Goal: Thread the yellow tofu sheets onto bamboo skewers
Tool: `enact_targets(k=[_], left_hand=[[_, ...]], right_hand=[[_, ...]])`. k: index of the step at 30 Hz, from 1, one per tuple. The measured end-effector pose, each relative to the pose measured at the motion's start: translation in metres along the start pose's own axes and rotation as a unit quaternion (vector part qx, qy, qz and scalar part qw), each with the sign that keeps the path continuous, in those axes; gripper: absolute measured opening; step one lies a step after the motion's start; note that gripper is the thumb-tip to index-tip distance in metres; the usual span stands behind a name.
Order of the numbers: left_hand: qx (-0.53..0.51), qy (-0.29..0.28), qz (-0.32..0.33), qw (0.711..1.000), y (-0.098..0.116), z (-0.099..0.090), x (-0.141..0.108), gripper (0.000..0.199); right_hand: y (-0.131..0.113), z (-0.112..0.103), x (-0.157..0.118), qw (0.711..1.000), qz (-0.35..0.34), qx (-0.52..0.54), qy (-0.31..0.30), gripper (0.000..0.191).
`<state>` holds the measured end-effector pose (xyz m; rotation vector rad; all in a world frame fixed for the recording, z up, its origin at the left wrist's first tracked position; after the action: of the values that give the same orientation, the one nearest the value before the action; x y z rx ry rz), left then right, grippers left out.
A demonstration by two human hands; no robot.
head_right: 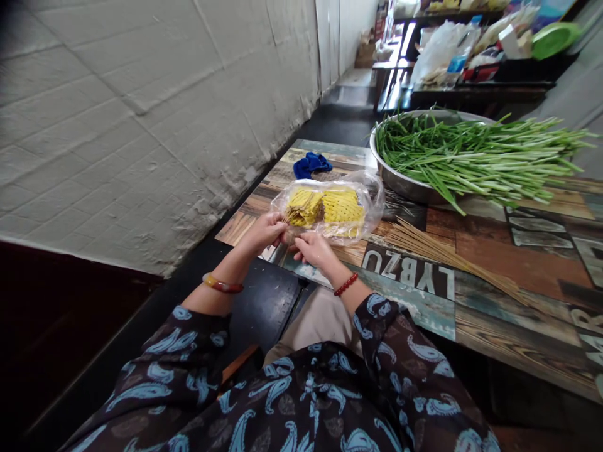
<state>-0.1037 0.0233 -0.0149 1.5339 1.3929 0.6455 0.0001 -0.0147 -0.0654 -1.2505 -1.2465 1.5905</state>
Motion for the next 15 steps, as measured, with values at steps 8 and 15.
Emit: enact_targets(k=[8, 15], left_hand=[[-0.17, 0.028, -0.045, 0.984, -0.003, -0.006, 0.002, 0.015], [-0.224, 0.046, -0.06, 0.972, 0.001, -0.01, 0.006, 0.012]], right_hand=[[0.008, 0.012, 0.003, 0.985, 0.06, 0.162, 0.022, 0.009], [0.006, 0.0, -0.005, 0.983, 0.048, 0.168, 0.058, 0.016]])
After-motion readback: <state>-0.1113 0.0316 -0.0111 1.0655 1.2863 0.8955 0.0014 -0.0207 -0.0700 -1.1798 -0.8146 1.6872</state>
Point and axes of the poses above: each hand's wrist, its own x-axis towards the middle knuckle, its own z-axis out of the palm, y = z × x, the point moved 9 cm from there along x, towards the middle knuckle, and after that the axes turned 5 degrees about x, right-handed, at the moved point
